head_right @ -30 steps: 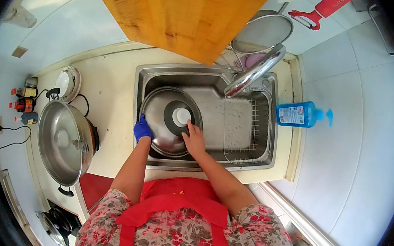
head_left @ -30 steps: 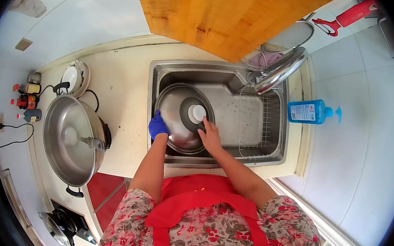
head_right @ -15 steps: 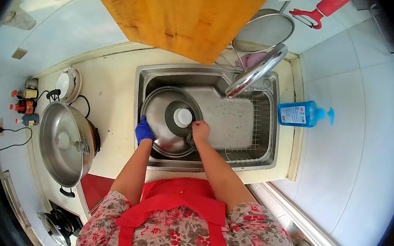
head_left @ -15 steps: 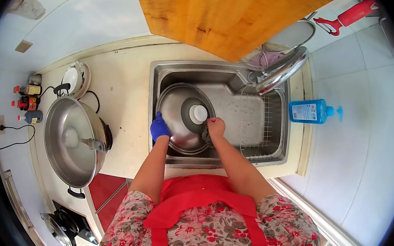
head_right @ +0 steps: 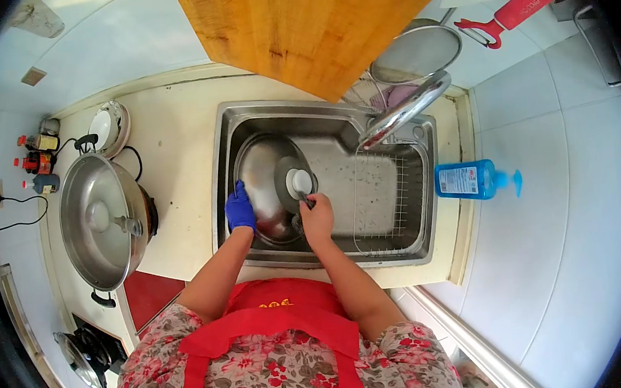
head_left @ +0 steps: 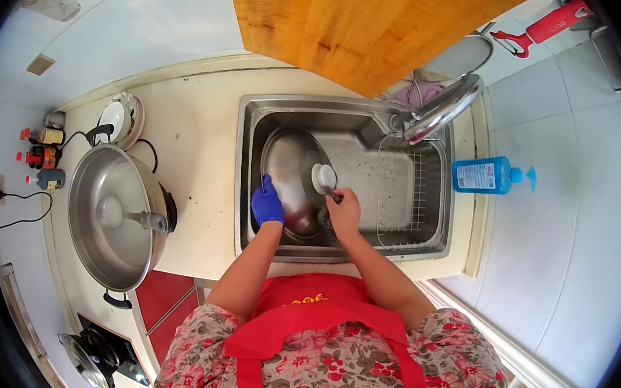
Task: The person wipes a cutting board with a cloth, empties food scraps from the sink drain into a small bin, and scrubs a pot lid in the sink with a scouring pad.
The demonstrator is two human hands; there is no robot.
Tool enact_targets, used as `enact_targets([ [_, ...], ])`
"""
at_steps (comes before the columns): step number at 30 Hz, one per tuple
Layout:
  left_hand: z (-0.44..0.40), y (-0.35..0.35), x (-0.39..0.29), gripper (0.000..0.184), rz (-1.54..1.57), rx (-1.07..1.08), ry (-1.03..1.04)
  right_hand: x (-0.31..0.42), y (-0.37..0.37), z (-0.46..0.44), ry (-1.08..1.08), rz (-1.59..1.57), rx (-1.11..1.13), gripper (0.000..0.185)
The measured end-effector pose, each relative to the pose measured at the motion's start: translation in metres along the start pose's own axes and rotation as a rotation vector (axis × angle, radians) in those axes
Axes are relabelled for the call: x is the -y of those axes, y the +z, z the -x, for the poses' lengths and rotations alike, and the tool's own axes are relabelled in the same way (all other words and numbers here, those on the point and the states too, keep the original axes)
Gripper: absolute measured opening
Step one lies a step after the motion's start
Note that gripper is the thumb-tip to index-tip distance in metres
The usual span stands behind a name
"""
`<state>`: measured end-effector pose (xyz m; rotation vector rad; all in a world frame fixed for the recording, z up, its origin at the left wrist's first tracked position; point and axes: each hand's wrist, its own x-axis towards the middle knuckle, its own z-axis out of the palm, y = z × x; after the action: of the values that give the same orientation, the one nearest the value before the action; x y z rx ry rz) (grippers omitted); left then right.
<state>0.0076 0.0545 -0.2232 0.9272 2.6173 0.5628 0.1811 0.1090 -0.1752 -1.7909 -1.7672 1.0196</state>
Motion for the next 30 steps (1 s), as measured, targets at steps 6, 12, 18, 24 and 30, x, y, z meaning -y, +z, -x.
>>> enact_targets([
  [6,0.009,-0.017,-0.02,0.036,-0.09,0.15,-0.044,0.02,0.017,-0.016,-0.362,0.314,0.004,0.013],
  [12,0.005,-0.02,-0.016,0.041,0.134,0.112,-0.27,0.006,0.026,-0.008,-0.517,0.453,0.052,0.013],
  [18,0.001,-0.007,0.003,0.063,0.251,0.039,-0.455,-0.011,0.026,0.0,-0.51,0.355,0.055,0.014],
  [24,-0.012,0.012,0.03,0.061,0.226,0.105,-0.422,-0.022,0.029,-0.002,-0.457,0.253,0.041,0.012],
  [30,-0.018,-0.006,0.016,0.061,0.027,0.154,-0.345,-0.071,0.033,-0.028,-0.204,0.21,0.1,0.013],
])
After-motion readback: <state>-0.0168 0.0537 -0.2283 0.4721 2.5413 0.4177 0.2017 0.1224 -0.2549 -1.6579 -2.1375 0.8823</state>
